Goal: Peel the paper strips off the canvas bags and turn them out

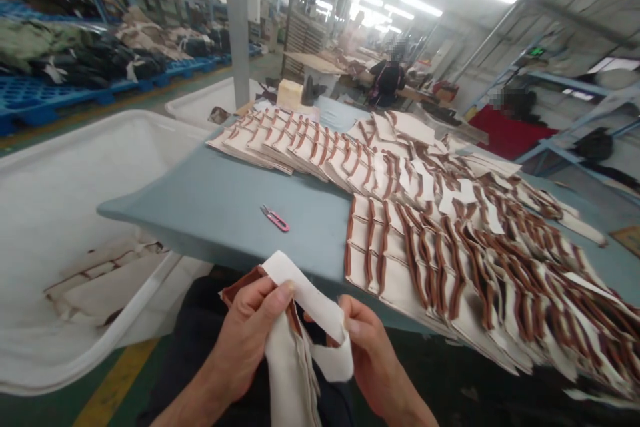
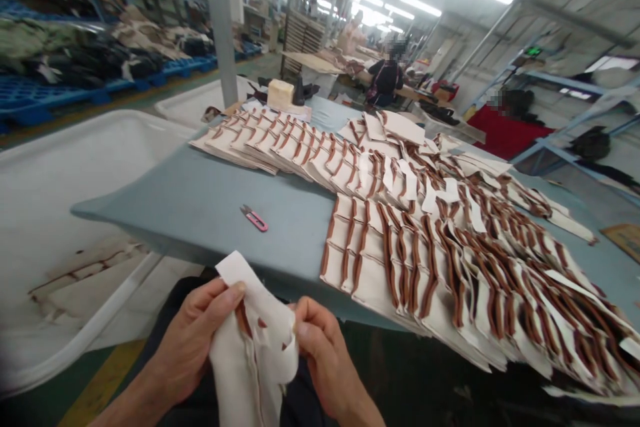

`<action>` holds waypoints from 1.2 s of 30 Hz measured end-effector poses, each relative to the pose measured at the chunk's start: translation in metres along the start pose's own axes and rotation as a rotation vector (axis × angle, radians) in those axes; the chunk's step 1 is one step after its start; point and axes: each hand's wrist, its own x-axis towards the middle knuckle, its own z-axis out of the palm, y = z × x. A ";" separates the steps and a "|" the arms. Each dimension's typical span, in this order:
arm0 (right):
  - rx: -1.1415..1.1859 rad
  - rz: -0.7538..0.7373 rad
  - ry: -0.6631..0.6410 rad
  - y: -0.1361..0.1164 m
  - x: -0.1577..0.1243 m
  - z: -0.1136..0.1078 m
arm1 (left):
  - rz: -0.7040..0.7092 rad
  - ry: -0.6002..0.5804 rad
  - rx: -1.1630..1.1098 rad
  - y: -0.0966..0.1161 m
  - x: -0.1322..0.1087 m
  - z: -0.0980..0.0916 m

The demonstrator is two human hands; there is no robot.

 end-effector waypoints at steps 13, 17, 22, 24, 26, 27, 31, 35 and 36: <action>-0.501 -0.331 -0.025 -0.041 0.001 0.044 | 0.485 -0.064 0.793 0.038 -0.030 0.015; -0.479 -0.298 0.034 -0.037 0.010 0.070 | 0.477 -0.104 0.772 0.034 -0.026 0.010; -0.417 -0.205 0.019 -0.027 0.014 0.074 | 0.420 -0.075 0.782 0.032 -0.027 0.004; -0.375 -0.175 0.013 -0.025 0.015 0.074 | 0.417 -0.066 0.788 0.033 -0.028 0.003; -0.339 -0.156 0.025 -0.023 0.017 0.075 | 0.434 -0.061 0.796 0.033 -0.027 0.004; -0.325 -0.153 0.031 -0.023 0.018 0.076 | 0.440 -0.056 0.798 0.033 -0.026 0.004; -0.264 -0.134 0.050 -0.023 0.022 0.080 | 0.432 -0.053 0.800 0.033 -0.021 0.007; -0.184 -0.132 0.091 -0.021 0.025 0.082 | 0.405 -0.057 0.807 0.032 -0.020 0.009; -0.169 -0.137 0.092 -0.021 0.025 0.082 | 0.400 -0.059 0.810 0.032 -0.021 0.008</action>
